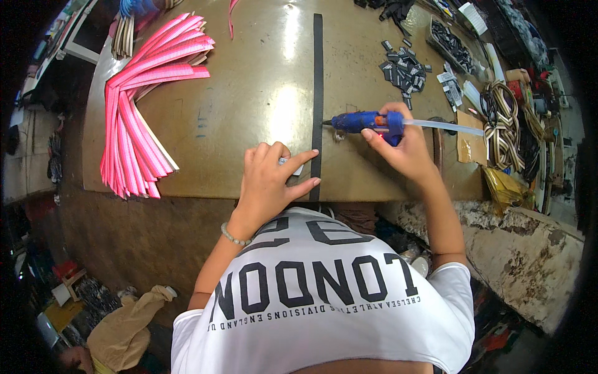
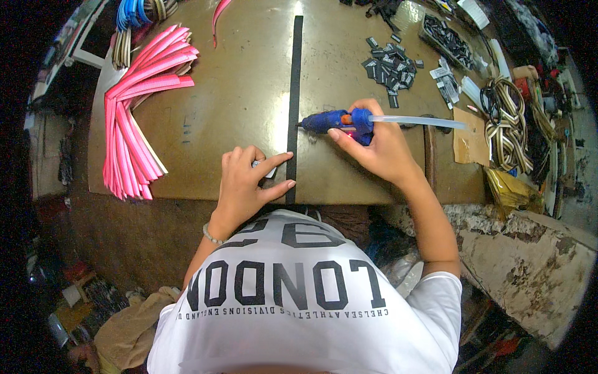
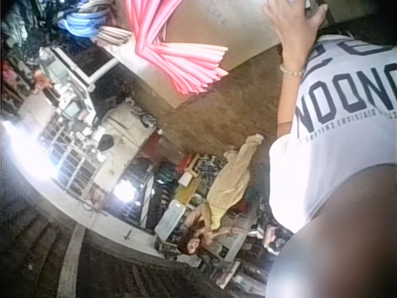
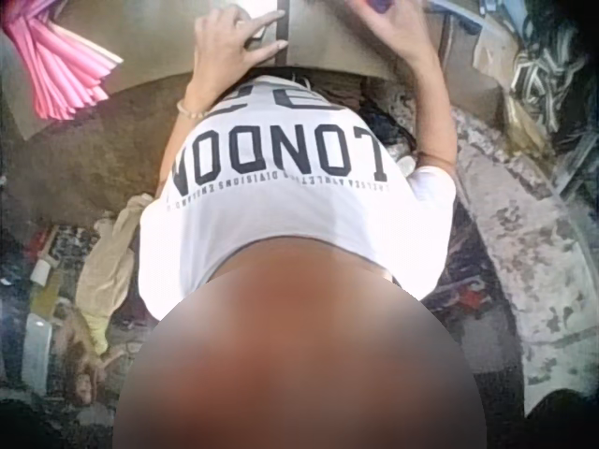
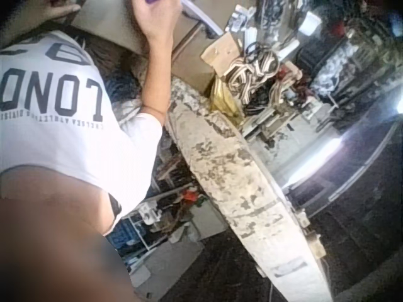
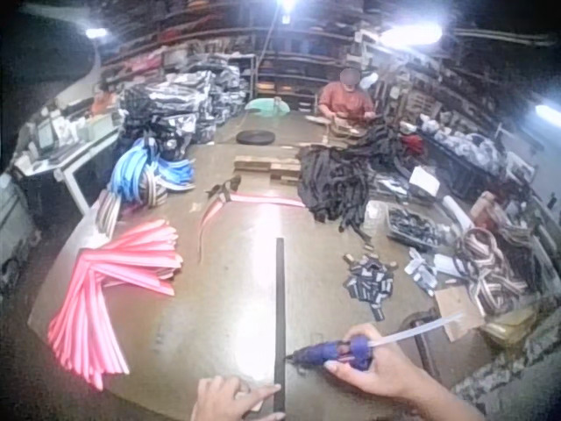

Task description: The person repeatedly applies hot glue to a black strap, places a pink strap across it, and secures the junction with a small metal buckle. This cycle is performed multiple times on the same work surface.

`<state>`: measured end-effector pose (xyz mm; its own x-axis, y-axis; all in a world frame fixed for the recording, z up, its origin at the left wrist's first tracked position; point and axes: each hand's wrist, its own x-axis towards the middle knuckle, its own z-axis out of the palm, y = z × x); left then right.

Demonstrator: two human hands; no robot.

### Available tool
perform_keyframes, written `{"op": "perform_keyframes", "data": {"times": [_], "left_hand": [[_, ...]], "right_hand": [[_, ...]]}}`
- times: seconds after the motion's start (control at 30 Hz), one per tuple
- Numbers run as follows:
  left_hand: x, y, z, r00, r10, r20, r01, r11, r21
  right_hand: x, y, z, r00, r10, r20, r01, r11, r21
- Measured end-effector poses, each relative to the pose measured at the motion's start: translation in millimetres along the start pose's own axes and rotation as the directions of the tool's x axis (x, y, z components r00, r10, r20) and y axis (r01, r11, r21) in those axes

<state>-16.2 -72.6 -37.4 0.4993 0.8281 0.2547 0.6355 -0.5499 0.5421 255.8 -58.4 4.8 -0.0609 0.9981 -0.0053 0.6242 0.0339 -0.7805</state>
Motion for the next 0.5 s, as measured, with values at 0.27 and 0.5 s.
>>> {"op": "perform_keyframes", "data": {"times": [0.27,0.5], "left_hand": [[-1.5,-1.4,1.5,1.000,0.005,-0.002,-0.005,1.000,0.004],[-2.5,-2.4,0.7,1.000,0.021,-0.003,-0.021,1.000,0.011]], "right_hand": [[17.3,3.1,4.0,0.994,-0.102,0.029,0.105,0.990,-0.097],[31.9,-2.8,2.2,0.968,-0.250,0.016,0.247,0.940,-0.237]]}}
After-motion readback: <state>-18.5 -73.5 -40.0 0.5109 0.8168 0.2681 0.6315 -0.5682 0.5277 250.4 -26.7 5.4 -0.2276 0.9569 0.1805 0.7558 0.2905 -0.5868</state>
